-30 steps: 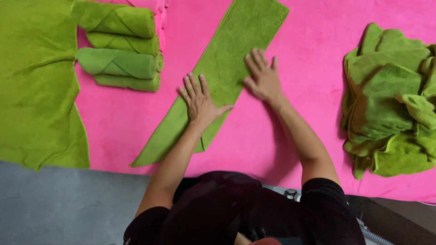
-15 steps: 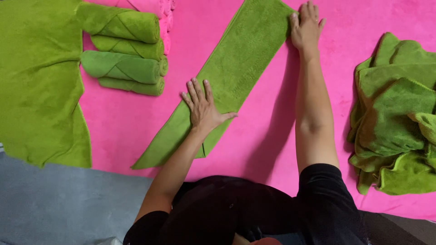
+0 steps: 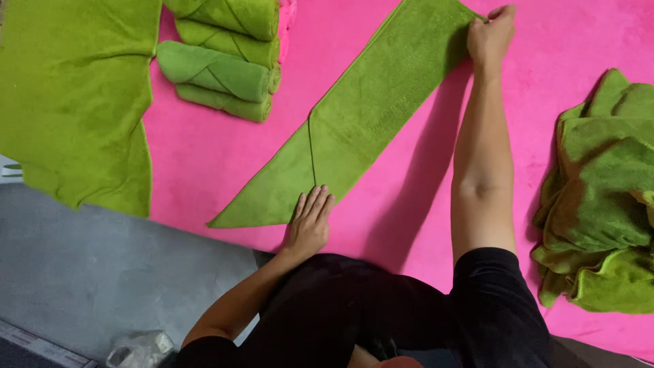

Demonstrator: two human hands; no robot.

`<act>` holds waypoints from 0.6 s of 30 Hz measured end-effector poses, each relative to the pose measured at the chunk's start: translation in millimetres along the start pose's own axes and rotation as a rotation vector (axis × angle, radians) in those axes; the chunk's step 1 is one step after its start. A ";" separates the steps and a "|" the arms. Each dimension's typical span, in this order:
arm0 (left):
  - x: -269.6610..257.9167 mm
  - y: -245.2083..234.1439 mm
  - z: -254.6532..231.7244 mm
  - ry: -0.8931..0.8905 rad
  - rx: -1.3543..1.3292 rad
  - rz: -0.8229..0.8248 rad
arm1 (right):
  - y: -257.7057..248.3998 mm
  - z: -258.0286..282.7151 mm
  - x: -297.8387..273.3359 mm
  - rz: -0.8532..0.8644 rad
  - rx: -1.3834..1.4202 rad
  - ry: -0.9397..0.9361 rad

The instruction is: Folding a green towel into a decorative roll on a pink massage table

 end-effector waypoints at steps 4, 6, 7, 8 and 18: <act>-7.6 2.8 10.0 0.032 -0.017 -0.071 | -34.2 17.2 -18.4 0.230 0.372 0.069; -5.6 0.5 11.6 0.058 -0.008 -0.094 | -47.8 19.2 -25.3 0.309 0.479 0.044; -4.0 -1.6 11.3 0.082 0.011 -0.112 | -52.0 19.0 -27.7 0.386 0.541 -0.055; -3.5 -4.2 11.0 0.105 0.030 -0.128 | -55.9 18.6 -31.7 0.463 0.602 -0.155; -4.1 -6.5 19.0 0.111 -0.045 -0.133 | -74.4 21.9 -47.2 0.550 0.536 -0.253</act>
Point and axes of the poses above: each hand's wrist, its own x-axis towards the middle knuckle, its own y-axis out of the palm, z = x × y, the point moved 3 cm from there along x, towards the middle knuckle, and after that the axes turned 8 degrees about -x, right-handed, at the moved point
